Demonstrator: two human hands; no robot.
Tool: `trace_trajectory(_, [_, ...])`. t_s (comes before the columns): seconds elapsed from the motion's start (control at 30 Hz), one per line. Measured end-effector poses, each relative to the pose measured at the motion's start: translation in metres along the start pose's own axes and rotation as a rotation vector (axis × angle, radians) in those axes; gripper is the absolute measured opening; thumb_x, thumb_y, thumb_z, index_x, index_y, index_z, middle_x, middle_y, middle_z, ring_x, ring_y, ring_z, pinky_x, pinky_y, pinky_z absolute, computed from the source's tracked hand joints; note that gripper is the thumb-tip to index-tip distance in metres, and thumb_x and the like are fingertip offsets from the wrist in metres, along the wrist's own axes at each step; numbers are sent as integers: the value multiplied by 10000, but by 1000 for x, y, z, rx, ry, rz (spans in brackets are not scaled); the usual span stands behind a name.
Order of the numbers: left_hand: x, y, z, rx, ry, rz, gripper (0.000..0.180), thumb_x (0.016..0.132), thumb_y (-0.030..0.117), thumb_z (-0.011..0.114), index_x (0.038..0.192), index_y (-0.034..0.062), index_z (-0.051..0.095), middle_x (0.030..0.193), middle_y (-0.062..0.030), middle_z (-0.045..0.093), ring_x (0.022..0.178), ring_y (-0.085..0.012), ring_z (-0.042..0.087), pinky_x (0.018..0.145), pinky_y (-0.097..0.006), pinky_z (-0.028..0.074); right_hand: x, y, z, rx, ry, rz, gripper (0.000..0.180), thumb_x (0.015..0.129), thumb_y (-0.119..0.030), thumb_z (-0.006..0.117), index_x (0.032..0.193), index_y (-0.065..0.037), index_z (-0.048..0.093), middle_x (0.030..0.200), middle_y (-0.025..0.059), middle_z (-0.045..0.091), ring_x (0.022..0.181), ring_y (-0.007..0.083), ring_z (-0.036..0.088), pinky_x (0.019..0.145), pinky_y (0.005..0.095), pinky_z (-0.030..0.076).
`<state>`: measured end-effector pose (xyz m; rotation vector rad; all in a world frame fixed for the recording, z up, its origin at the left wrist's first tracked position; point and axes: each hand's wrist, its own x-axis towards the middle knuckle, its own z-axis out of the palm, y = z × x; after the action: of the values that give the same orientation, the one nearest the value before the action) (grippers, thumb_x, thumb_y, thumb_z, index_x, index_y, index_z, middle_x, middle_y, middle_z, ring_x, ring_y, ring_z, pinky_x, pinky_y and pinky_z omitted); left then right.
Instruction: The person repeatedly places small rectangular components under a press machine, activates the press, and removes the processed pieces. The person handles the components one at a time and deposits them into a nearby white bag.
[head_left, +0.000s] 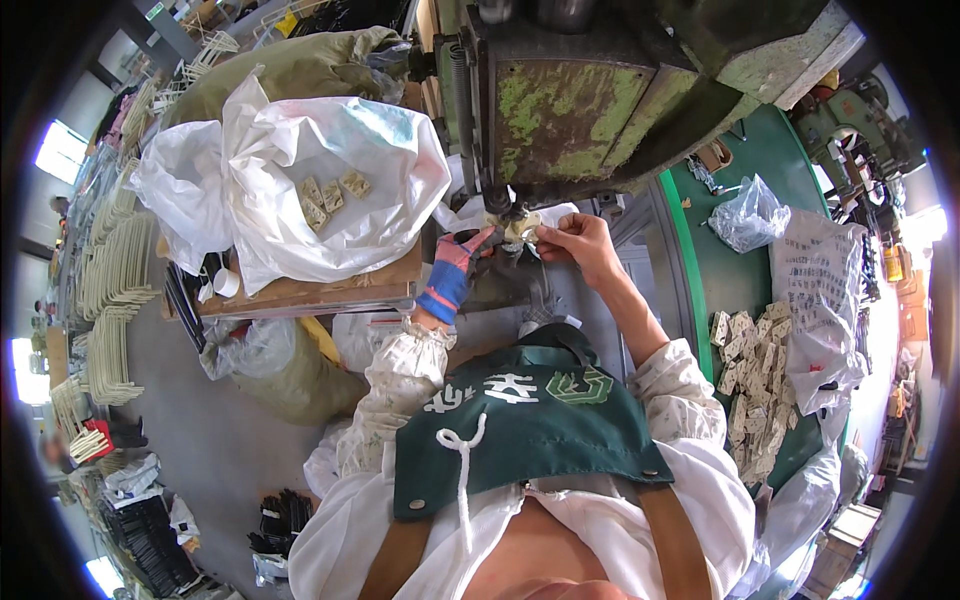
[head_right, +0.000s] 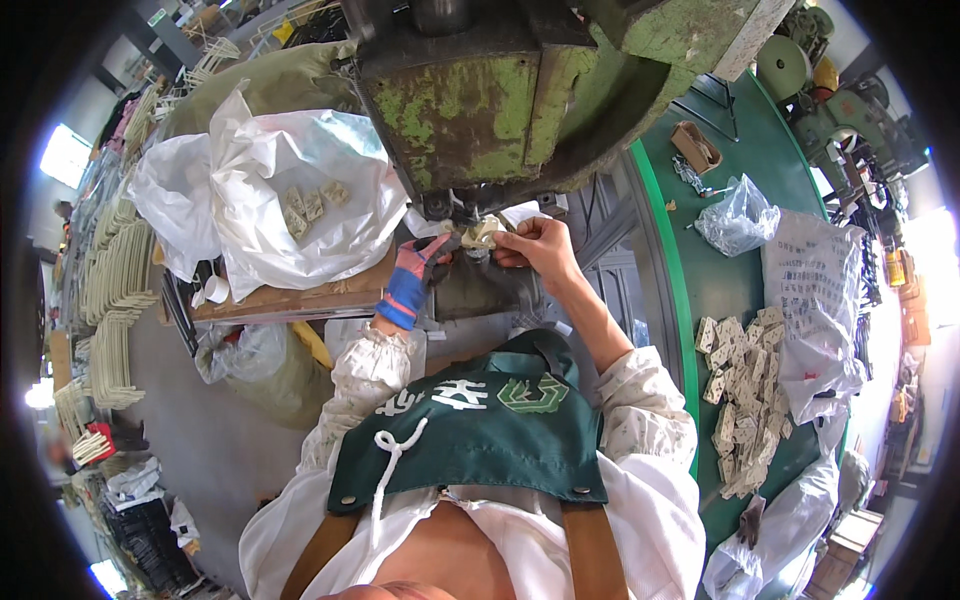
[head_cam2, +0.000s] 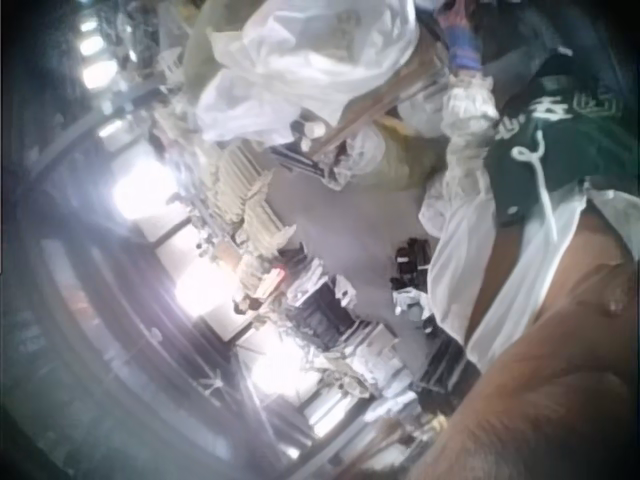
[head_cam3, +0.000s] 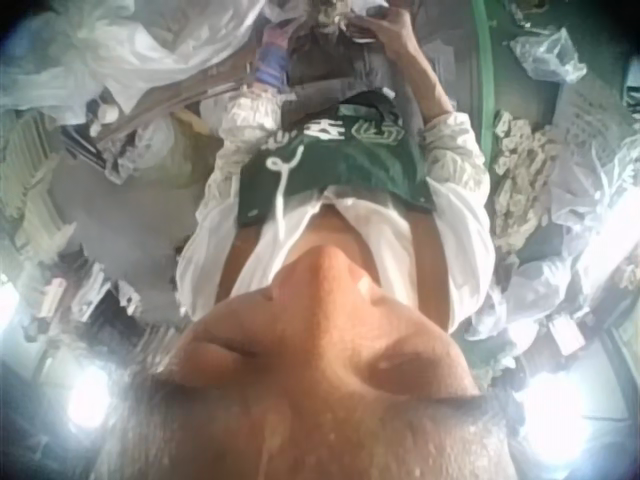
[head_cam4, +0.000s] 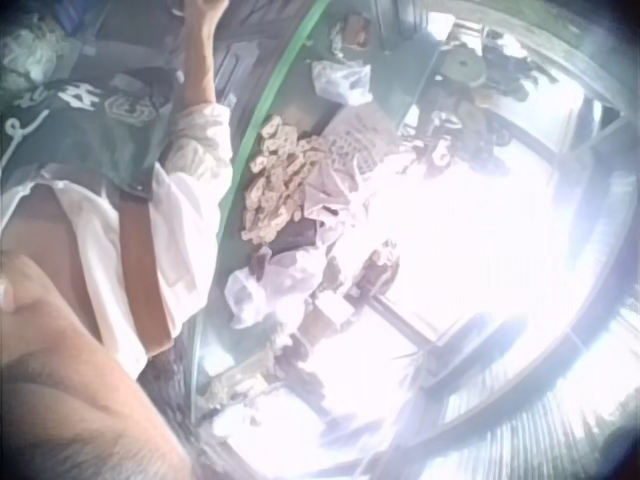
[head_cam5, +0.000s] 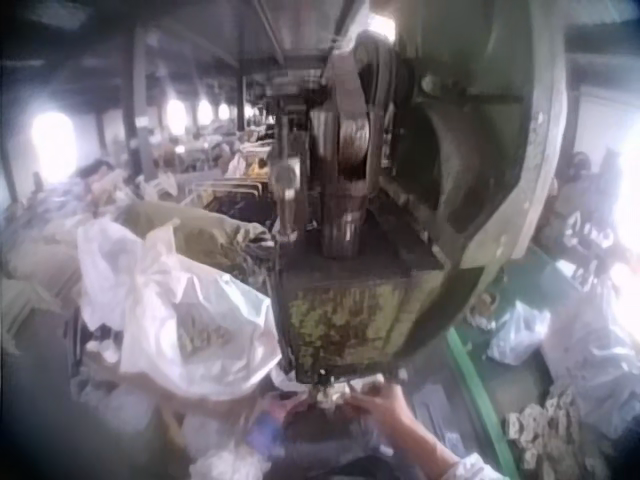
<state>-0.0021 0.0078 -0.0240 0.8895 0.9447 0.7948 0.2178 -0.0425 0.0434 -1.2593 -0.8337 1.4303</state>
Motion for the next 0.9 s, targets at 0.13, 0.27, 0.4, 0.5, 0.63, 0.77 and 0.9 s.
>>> trace_trajectory(0.13, [10, -16, -10, 200, 6, 310, 177, 858, 75, 583, 972, -53, 627, 853, -95, 629, 743, -169, 635, 647, -294, 535, 1, 1, 0, 2, -6, -12, 242, 767, -46, 727, 693, -28, 497, 684, 91, 621, 587, 163, 650, 528, 252, 559])
trace_trajectory(0.27, [12, -18, -10, -37, 41, 122, 244, 852, 63, 587, 1073, -40, 593, 907, -105, 636, 775, -190, 641, 700, -302, 543, -6, -4, 5, 33, 13, -42, 244, 765, -48, 730, 684, -30, 500, 682, 93, 621, 584, 161, 647, 532, 253, 559])
trace_trajectory(0.4, [-8, -3, 7, 229, -89, 643, 217, 855, 115, 567, 1040, 39, 654, 834, -26, 651, 663, -67, 588, 551, -200, 447, -13, -23, 8, 31, 21, -112, 172, 769, -45, 717, 705, -1, 563, 700, 96, 633, 603, 164, 649, 564, 265, 567])
trace_trajectory(0.5, [-7, -9, 10, 239, -81, 533, 294, 802, 75, 588, 1092, 54, 624, 868, -31, 655, 712, -85, 609, 590, -217, 467, -11, -28, 4, -15, 23, -128, 146, 772, -42, 703, 693, 5, 590, 706, 102, 638, 616, 165, 651, 572, 275, 568])
trace_trajectory(0.63, [-12, -4, 16, 469, -94, 671, 332, 792, 28, 559, 1119, 65, 604, 839, -12, 637, 706, -92, 605, 584, -238, 463, -5, -26, -6, -139, -7, -121, 171, 784, -121, 707, 777, -35, 560, 727, 69, 634, 654, 146, 648, 599, 253, 547])
trace_trajectory(0.77, [-10, -2, 18, 359, -84, 372, 327, 800, 23, 541, 1119, 65, 601, 765, 26, 584, 645, -86, 561, 535, -259, 432, 0, -31, -2, -153, -29, -107, 200, 781, -172, 698, 782, -22, 565, 702, 70, 617, 606, 141, 619, 576, 251, 523])
trace_trajectory(0.9, [-2, -28, 7, 52, -212, 289, 283, 811, 78, 580, 1092, 56, 612, 694, 28, 530, 553, -67, 496, 458, -229, 345, 2, -30, 1, -189, -26, -74, 192, 770, -139, 684, 769, 0, 552, 687, 83, 598, 563, 139, 583, 539, 252, 499])
